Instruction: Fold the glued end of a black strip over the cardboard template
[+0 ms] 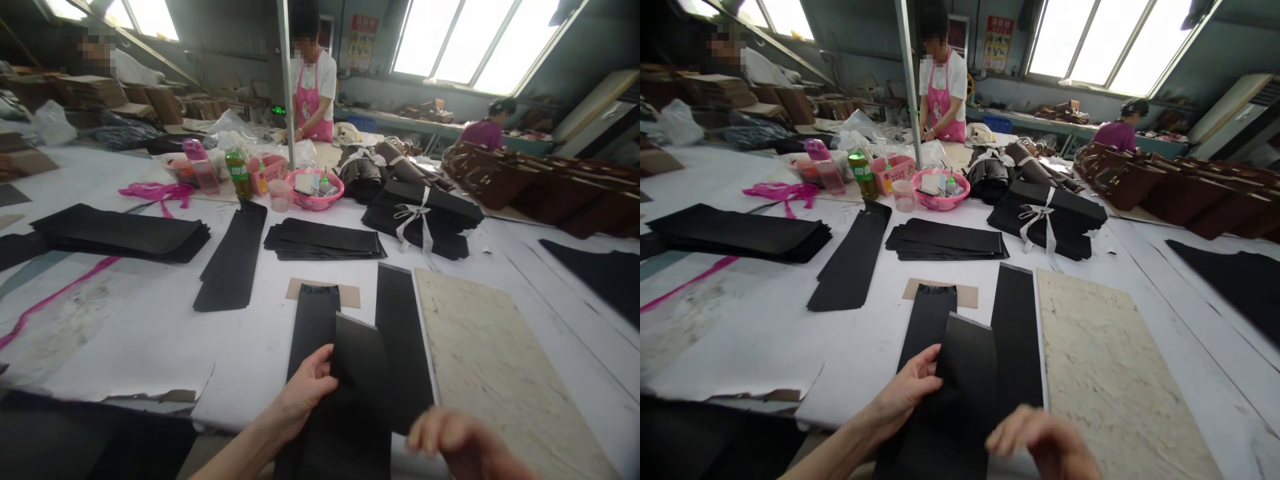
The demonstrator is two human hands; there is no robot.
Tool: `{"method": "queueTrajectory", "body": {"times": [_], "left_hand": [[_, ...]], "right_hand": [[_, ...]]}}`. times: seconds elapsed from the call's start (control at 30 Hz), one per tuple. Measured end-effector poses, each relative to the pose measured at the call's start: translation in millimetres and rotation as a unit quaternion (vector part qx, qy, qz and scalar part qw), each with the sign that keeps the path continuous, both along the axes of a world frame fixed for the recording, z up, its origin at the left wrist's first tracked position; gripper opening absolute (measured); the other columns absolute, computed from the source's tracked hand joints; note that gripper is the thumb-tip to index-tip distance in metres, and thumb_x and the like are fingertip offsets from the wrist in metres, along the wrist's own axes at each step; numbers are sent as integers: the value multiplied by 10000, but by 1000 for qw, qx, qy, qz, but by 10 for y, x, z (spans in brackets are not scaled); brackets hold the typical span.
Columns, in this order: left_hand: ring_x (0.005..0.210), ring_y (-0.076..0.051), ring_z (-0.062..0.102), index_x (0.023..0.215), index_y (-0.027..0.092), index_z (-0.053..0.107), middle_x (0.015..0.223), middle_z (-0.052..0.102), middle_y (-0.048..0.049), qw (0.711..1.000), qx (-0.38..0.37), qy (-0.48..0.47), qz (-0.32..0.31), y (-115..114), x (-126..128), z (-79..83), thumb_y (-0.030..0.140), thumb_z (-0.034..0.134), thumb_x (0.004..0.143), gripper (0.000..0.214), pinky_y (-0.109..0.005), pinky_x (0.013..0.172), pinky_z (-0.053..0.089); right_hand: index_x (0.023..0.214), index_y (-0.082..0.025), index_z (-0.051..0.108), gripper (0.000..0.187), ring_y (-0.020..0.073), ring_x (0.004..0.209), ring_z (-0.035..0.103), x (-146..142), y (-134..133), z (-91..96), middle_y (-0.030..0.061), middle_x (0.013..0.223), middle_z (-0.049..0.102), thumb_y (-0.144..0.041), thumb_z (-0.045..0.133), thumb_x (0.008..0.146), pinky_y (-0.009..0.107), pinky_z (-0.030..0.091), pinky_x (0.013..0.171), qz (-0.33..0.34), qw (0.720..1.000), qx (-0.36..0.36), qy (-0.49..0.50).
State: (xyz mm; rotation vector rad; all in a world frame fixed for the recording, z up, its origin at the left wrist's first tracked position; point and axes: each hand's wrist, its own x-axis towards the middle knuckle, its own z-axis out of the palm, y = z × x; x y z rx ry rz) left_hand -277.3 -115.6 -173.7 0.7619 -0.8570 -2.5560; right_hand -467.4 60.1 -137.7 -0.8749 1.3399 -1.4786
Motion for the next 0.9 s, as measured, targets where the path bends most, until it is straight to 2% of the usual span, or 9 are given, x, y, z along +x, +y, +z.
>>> {"method": "queueTrajectory", "body": {"times": [0.1,0.17,0.23,0.3,0.4,0.57,0.7,0.8,0.9], "left_hand": [[953,-192,654,1267,190,545,1074,692,-85,999,-25,24,-2,58,113,61,78,655,733,557,-259,824,487],[995,-208,640,1284,197,540,1089,685,-88,998,-43,42,-10,96,170,99,134,665,770,533,-286,860,483],[1032,-224,624,1289,204,545,1089,682,-85,996,-74,56,-17,126,221,140,186,667,796,508,-319,905,472],[1066,-236,605,1271,200,569,1090,677,-87,991,-118,62,-29,145,285,170,232,653,822,458,-339,944,455],[1108,-246,580,1246,187,594,1113,659,-105,983,-172,37,-61,151,429,154,283,623,855,403,-345,957,444],[1050,-222,608,1316,256,506,1142,627,-81,989,-126,-15,-71,34,621,65,276,757,742,626,-314,880,484],[979,-195,625,1103,175,617,1050,665,-69,979,-189,-61,38,-244,523,108,356,702,792,369,-292,878,487],[796,-149,634,927,144,624,876,686,-42,958,-239,-112,116,-515,380,42,406,638,834,278,-215,673,491],[565,-100,550,836,137,598,696,634,-5,930,-286,-178,145,-774,266,-169,435,630,823,300,-179,470,397]], "right_hand": [[1107,-221,649,507,266,1006,658,-77,-239,-36,98,1082,696,-608,638,780,394,551,873,-197,968,155,8],[1200,-193,588,580,264,1009,659,-45,-426,-109,116,1113,685,-569,681,768,384,563,844,-211,950,230,-6],[1200,-183,583,569,242,936,681,30,-594,-169,115,1086,695,-572,656,791,334,579,741,-172,951,250,-59],[1134,-167,628,489,222,872,691,114,-739,-188,116,1049,706,-547,631,825,298,570,677,-112,957,237,-127],[1021,-149,681,359,229,871,685,219,-936,-142,108,989,720,-443,685,814,316,566,723,-69,962,182,-191],[1064,-190,663,317,215,923,662,375,-1213,-1,58,1011,716,-344,723,794,335,537,834,-80,982,92,-143],[1061,-211,664,310,193,907,651,469,-1427,-17,33,1005,712,-385,699,808,322,516,851,-82,992,55,-72],[1040,-209,661,290,185,878,641,458,-1639,-149,22,963,709,-414,658,834,315,508,826,-64,997,37,-9],[975,-189,652,293,175,783,626,363,-1879,-351,13,845,697,-447,634,839,294,497,748,-62,993,41,91]]}}
